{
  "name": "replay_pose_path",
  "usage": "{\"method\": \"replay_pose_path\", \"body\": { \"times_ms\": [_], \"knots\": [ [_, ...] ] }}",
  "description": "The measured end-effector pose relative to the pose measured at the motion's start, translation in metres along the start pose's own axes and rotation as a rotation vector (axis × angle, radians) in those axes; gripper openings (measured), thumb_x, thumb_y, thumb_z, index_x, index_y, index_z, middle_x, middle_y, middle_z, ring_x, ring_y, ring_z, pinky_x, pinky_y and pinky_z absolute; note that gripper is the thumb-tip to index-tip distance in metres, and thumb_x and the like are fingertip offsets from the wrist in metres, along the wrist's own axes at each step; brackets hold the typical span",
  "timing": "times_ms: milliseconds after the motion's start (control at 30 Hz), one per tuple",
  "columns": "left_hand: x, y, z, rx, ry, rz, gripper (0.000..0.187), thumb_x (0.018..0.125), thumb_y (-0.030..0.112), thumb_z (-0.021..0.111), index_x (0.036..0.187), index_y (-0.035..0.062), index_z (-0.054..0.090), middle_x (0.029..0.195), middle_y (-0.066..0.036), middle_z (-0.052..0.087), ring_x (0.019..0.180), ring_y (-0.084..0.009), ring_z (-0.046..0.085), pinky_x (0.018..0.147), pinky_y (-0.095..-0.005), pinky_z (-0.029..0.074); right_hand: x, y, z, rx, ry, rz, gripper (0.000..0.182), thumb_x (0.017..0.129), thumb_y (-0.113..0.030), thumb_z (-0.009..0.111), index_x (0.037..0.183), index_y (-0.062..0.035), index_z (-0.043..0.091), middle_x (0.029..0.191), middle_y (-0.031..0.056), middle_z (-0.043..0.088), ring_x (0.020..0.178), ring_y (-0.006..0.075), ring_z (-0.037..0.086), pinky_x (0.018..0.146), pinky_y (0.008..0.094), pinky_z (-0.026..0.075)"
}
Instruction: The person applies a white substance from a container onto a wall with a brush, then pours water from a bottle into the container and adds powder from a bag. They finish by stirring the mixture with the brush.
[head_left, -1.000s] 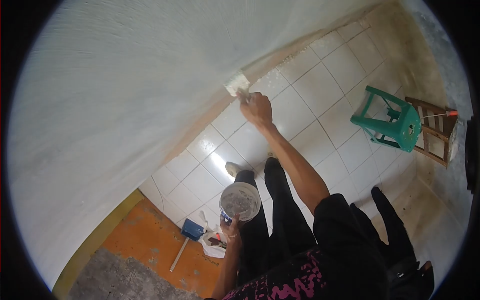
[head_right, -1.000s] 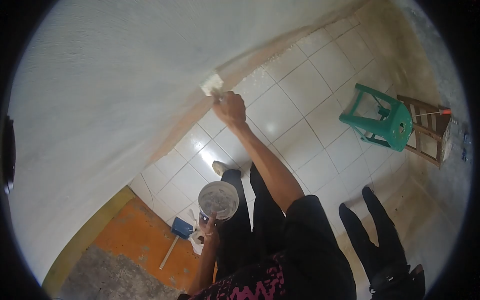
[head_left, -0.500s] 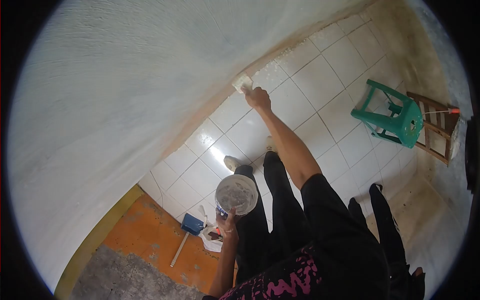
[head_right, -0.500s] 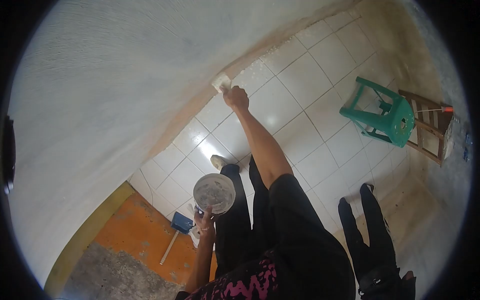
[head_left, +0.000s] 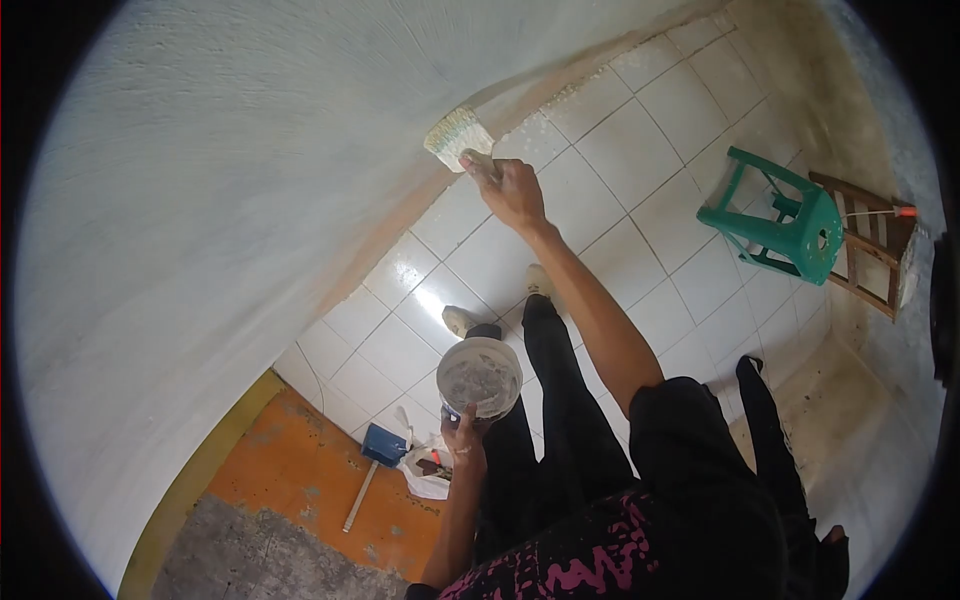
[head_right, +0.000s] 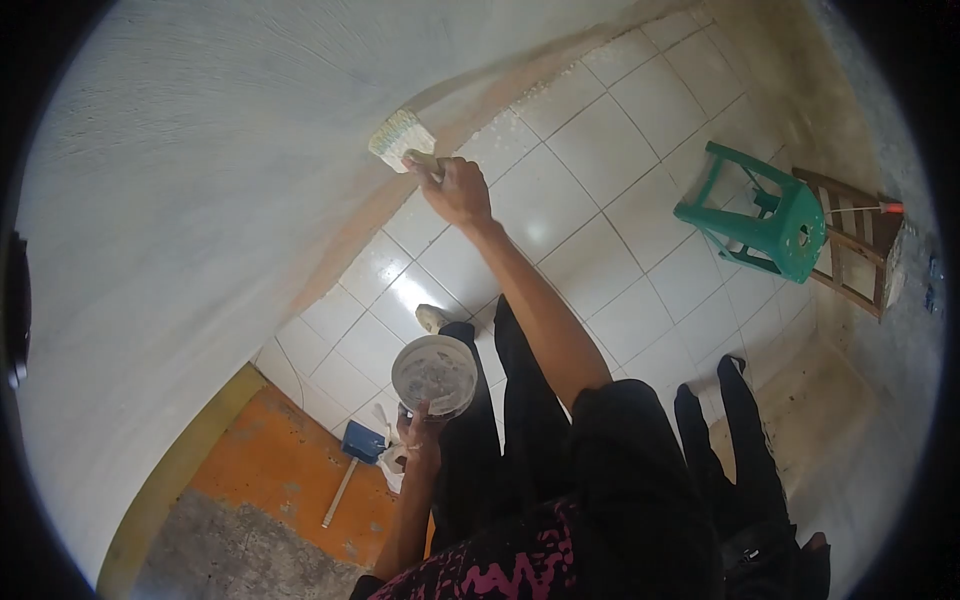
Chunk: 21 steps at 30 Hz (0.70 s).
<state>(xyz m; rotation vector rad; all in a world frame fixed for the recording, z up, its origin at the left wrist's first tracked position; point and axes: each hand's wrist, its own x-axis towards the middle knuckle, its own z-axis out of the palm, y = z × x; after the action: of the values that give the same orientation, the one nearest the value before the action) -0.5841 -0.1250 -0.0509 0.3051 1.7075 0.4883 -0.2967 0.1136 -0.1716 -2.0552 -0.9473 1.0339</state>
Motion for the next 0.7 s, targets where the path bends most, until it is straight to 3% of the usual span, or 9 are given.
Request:
{"method": "replay_pose_path", "body": {
  "times_ms": [100, 200, 267, 300, 367, 467, 500, 567, 700],
  "knots": [
    [0.001, 0.004, 0.004, -0.046, -0.005, -0.01, 0.063, 0.083, 0.021, 0.072, 0.132, -0.0019, 0.041, 0.123, -0.02, 0.055, 0.106, -0.0323, 0.061, 0.086, -0.0433, 0.055, 0.038, 0.058, 0.022, -0.052, -0.103, 0.226, 0.064, 0.085, -0.061, 0.06, 0.086, 0.0031, 0.068, 0.077, 0.0208, 0.069, 0.075, 0.0348, 0.07, 0.069, 0.0424, 0.055],
    [0.003, 0.011, 0.006, -0.025, -0.057, 0.053, 0.066, 0.083, 0.02, 0.072, 0.135, -0.0024, 0.038, 0.123, -0.021, 0.054, 0.108, -0.0339, 0.06, 0.089, -0.0463, 0.054, 0.073, 0.152, 0.078, -0.297, 0.144, 0.193, 0.054, 0.085, -0.051, 0.063, 0.083, 0.0028, 0.068, 0.077, 0.0198, 0.069, 0.075, 0.0317, 0.07, 0.068, 0.0392, 0.055],
    [-0.003, 0.02, 0.01, -0.001, 0.01, 0.038, 0.069, 0.083, 0.019, 0.071, 0.137, -0.0026, 0.034, 0.124, -0.022, 0.054, 0.109, -0.0355, 0.06, 0.091, -0.0485, 0.053, 0.085, 0.157, 0.079, -0.184, -0.054, 0.466, 0.043, 0.084, -0.038, 0.06, 0.091, 0.0039, 0.068, 0.081, 0.0201, 0.07, 0.076, 0.0308, 0.071, 0.069, 0.0372, 0.056],
    [-0.002, 0.021, 0.009, 0.003, 0.013, 0.038, 0.069, 0.083, 0.019, 0.071, 0.137, -0.0026, 0.034, 0.124, -0.022, 0.054, 0.109, -0.0355, 0.06, 0.091, -0.0485, 0.053, 0.093, 0.151, 0.077, -0.181, -0.056, 0.468, 0.043, 0.084, -0.038, 0.06, 0.091, 0.0039, 0.068, 0.081, 0.0201, 0.07, 0.076, 0.0308, 0.071, 0.069, 0.0372, 0.056],
    [-0.004, 0.023, 0.006, -0.046, 0.02, 0.057, 0.069, 0.083, 0.018, 0.07, 0.138, -0.0022, 0.033, 0.124, -0.022, 0.053, 0.111, -0.036, 0.059, 0.091, -0.0489, 0.054, 0.108, 0.12, 0.059, -0.032, -0.163, 0.486, 0.041, 0.08, -0.028, 0.061, 0.108, 0.0013, 0.066, 0.112, 0.0262, 0.066, 0.108, 0.0381, 0.064, 0.093, 0.0421, 0.052],
    [0.0, 0.016, -0.003, -0.068, 0.064, 0.043, 0.064, 0.083, 0.016, 0.072, 0.135, -0.0014, 0.039, 0.122, -0.019, 0.054, 0.107, -0.0311, 0.061, 0.086, -0.0425, 0.057, 0.11, 0.066, 0.029, -0.046, -0.173, 0.455, 0.041, 0.083, -0.031, 0.059, 0.106, 0.0024, 0.066, 0.107, 0.0273, 0.067, 0.104, 0.0387, 0.065, 0.089, 0.0434, 0.053],
    [-0.003, 0.016, -0.002, -0.069, 0.062, 0.043, 0.064, 0.083, 0.016, 0.072, 0.135, -0.0014, 0.039, 0.122, -0.019, 0.054, 0.107, -0.0311, 0.061, 0.086, -0.0425, 0.057, 0.1, 0.058, 0.026, -0.048, -0.171, 0.454, 0.041, 0.083, -0.031, 0.059, 0.106, 0.0024, 0.066, 0.107, 0.0273, 0.067, 0.104, 0.0387, 0.065, 0.089, 0.0434, 0.053],
    [-0.002, 0.018, 0.0, -0.045, 0.075, 0.03, 0.068, 0.083, 0.017, 0.07, 0.138, -0.0009, 0.034, 0.125, -0.022, 0.053, 0.11, -0.0351, 0.059, 0.089, -0.0474, 0.054, 0.072, 0.048, 0.022, -0.112, 0.097, 0.351, 0.042, 0.087, -0.035, 0.056, 0.1, 0.0037, 0.068, 0.098, 0.0282, 0.068, 0.097, 0.0395, 0.067, 0.083, 0.0449, 0.054],
    [0.003, 0.011, 0.001, -0.045, 0.028, -0.025, 0.069, 0.083, 0.018, 0.071, 0.138, -0.0004, 0.034, 0.127, -0.021, 0.052, 0.11, -0.0344, 0.058, 0.088, -0.0467, 0.054, 0.024, 0.017, -0.02, -0.08, 0.056, 0.263, 0.052, 0.09, -0.046, 0.055, 0.099, 0.0035, 0.068, 0.087, 0.0273, 0.068, 0.086, 0.0386, 0.069, 0.077, 0.0456, 0.054]
  ]
}}
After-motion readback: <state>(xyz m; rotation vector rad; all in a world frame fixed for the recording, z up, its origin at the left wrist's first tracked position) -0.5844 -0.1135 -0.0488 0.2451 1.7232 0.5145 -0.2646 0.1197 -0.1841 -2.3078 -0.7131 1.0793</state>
